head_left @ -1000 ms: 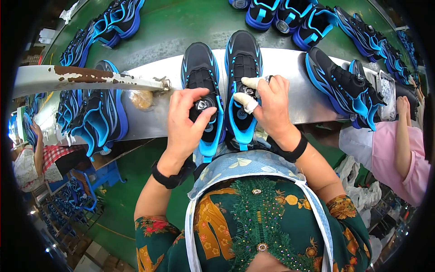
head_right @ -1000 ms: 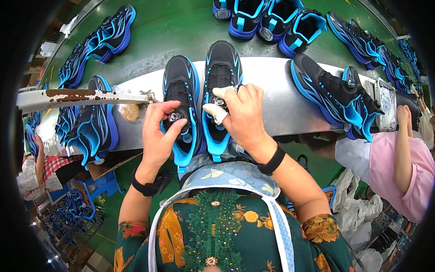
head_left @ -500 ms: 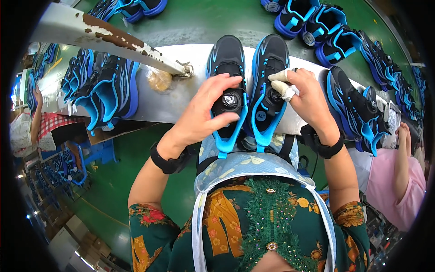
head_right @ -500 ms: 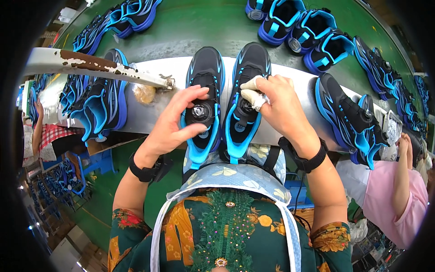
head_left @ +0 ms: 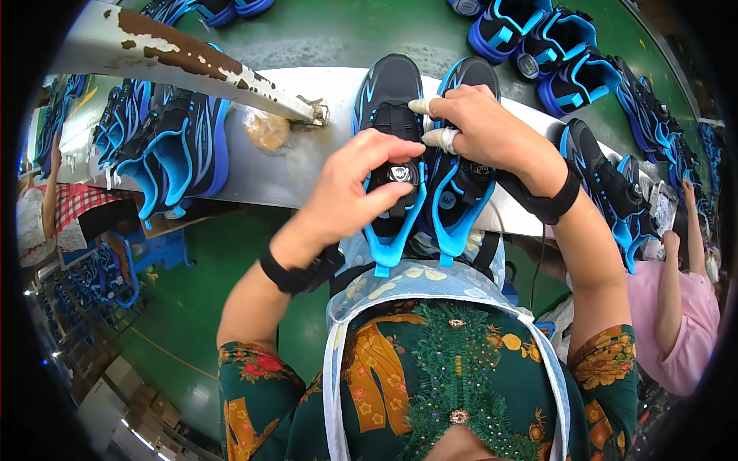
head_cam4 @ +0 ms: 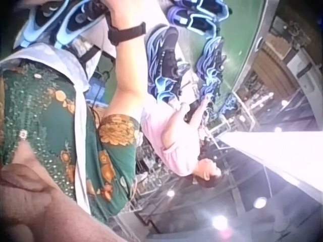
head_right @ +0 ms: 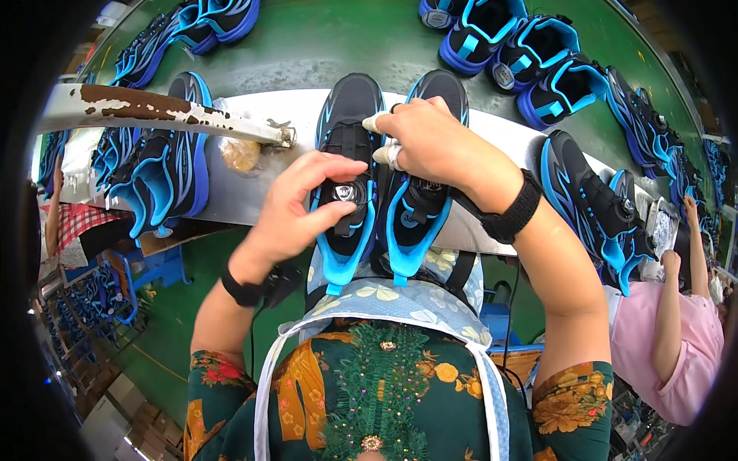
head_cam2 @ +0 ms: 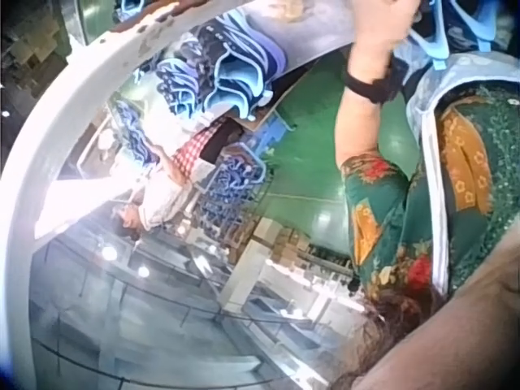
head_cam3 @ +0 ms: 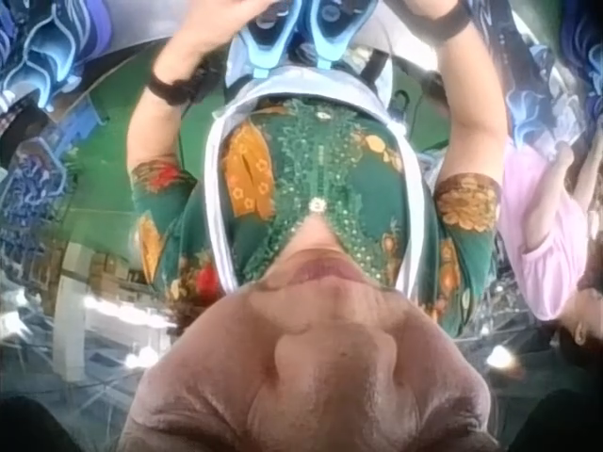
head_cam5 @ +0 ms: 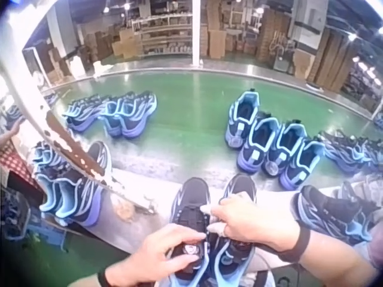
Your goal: Cleaning and polishing shoes on an assembly line using a cloth.
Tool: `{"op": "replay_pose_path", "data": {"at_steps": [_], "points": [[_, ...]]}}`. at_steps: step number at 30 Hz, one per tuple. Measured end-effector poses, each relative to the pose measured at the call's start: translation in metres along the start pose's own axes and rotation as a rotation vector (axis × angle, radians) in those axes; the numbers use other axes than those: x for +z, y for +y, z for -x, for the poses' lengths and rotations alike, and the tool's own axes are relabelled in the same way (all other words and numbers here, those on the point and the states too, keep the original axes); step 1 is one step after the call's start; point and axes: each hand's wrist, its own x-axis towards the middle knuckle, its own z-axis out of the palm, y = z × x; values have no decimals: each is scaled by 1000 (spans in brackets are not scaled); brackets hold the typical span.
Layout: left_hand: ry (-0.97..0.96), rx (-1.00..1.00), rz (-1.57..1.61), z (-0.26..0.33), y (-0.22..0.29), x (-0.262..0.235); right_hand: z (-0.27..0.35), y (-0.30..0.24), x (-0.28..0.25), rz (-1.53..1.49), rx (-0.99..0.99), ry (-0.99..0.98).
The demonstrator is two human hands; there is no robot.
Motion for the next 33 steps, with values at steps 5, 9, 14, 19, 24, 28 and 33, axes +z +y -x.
{"op": "replay_pose_path", "data": {"at_steps": [5, 9, 14, 19, 24, 28, 33], "points": [[-187, 92, -95, -8, 0, -18, -3, 2, -3, -52, -14, -34], [241, -14, -368, 11, 4, 10, -3, 1, 1, -91, 2, 7], [171, -5, -129, 5, -16, 10, -1, 1, -1, -93, 7, -11], [-346, 155, -121, -25, -15, -39, -3, 1, -1, -79, -30, 24], [158, 27, -272, 3, -4, 6, -2, 5, 2, -77, -18, 6], [-6, 55, -25, -2, -12, 1, 1, 12, 7, -75, -41, 16], [-427, 158, -16, -25, -11, -38, 5, 14, -2, -61, -80, 34]]}}
